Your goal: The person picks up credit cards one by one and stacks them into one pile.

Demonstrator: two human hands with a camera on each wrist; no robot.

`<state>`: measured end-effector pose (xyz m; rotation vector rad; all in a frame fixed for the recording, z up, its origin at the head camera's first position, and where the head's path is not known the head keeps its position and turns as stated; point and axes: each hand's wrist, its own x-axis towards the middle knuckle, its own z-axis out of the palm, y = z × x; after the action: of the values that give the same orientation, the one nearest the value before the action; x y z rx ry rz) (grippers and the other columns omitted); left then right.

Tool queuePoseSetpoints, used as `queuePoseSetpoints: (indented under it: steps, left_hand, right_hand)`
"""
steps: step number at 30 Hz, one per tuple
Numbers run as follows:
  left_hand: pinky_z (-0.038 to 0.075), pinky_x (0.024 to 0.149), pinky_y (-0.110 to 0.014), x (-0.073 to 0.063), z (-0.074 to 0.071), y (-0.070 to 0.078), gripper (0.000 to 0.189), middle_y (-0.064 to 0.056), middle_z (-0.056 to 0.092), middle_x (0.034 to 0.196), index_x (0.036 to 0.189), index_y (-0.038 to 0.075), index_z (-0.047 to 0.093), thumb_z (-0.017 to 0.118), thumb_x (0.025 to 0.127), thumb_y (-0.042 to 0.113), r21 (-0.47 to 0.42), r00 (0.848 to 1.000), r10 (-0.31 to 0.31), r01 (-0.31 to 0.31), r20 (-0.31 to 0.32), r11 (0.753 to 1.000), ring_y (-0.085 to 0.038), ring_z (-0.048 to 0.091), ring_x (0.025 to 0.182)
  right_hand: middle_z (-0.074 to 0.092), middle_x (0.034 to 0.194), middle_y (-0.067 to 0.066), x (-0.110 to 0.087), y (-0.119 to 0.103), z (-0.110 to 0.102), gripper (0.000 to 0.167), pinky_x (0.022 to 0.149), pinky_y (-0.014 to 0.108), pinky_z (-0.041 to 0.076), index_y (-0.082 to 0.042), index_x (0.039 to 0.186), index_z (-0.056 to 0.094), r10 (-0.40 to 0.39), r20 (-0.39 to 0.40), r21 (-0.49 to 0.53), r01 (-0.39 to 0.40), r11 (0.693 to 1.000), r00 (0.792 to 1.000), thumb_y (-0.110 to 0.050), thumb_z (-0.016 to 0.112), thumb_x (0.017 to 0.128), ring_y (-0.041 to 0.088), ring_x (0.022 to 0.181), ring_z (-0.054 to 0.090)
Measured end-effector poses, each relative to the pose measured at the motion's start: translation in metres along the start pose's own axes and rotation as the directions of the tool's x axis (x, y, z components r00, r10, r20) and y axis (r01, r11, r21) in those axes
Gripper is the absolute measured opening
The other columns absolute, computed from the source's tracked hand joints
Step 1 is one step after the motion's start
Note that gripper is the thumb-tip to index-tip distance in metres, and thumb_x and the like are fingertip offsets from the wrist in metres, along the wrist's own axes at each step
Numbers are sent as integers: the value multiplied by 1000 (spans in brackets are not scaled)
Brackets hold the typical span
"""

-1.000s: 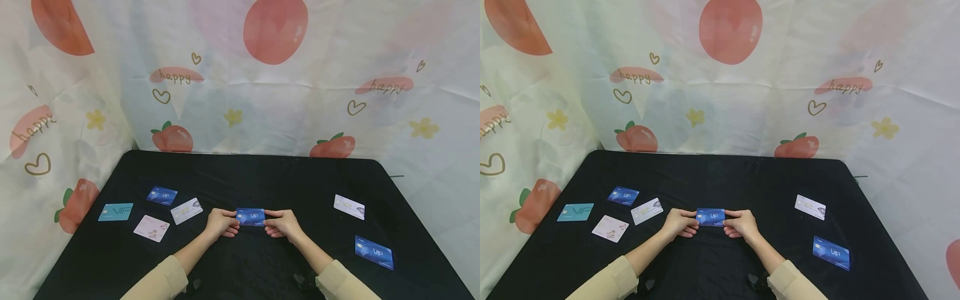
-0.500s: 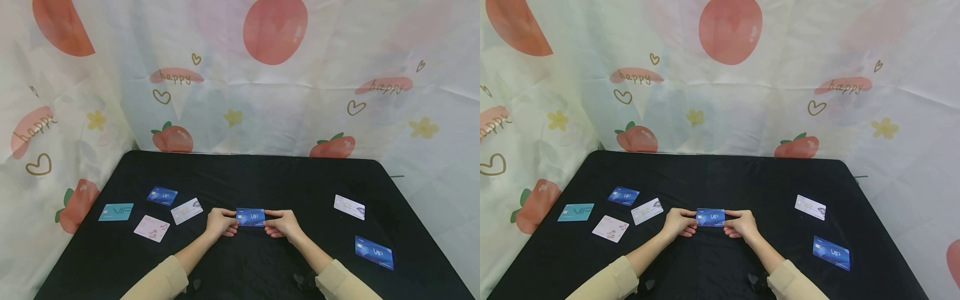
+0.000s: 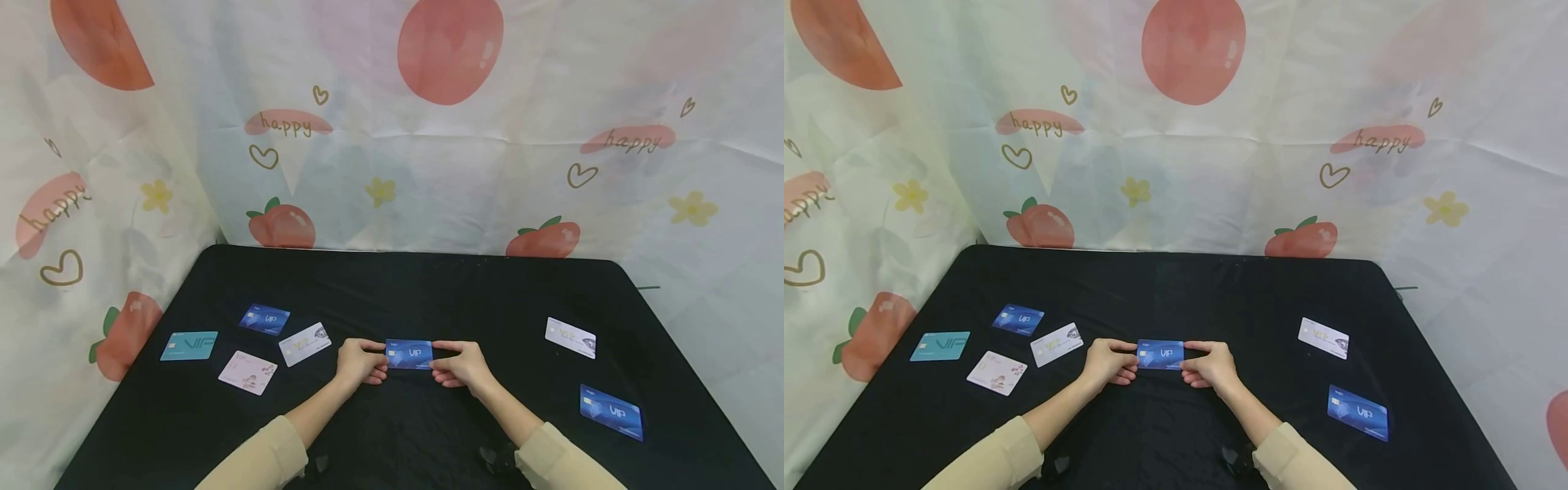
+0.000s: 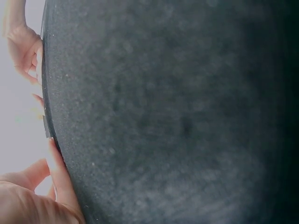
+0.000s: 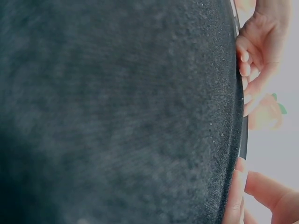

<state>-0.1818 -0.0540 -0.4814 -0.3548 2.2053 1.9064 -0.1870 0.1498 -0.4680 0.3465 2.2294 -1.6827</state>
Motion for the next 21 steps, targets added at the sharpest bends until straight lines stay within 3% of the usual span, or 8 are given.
queuePoseSetpoints:
  steps: [11, 21]
  left_hand:
    - [53, 43, -29, 2, -4, 0, 24, -10, 64, 59, 101, -5, 66, 67, 77, -1, -48, 1000, -29, 29, 3, 998, -12, 59, 43]
    - [54, 46, -30, -1, -4, 7, 23, -7, 63, 61, 101, -6, 64, 65, 80, 4, -118, 997, -67, 69, 24, 991, -12, 59, 45]
  right_hand:
    - [66, 65, 13, -2, -2, -5, 41, 46, 29, 54, 2, 116, 59, 11, 31, 25, -11, 1000, 999, -2, 70, 76, 17, 51, 63]
    - [69, 80, 13, -8, -6, -26, 43, 54, 31, 57, 4, 119, 56, 16, 60, 78, -21, 997, 998, -10, 68, 80, 21, 64, 67]
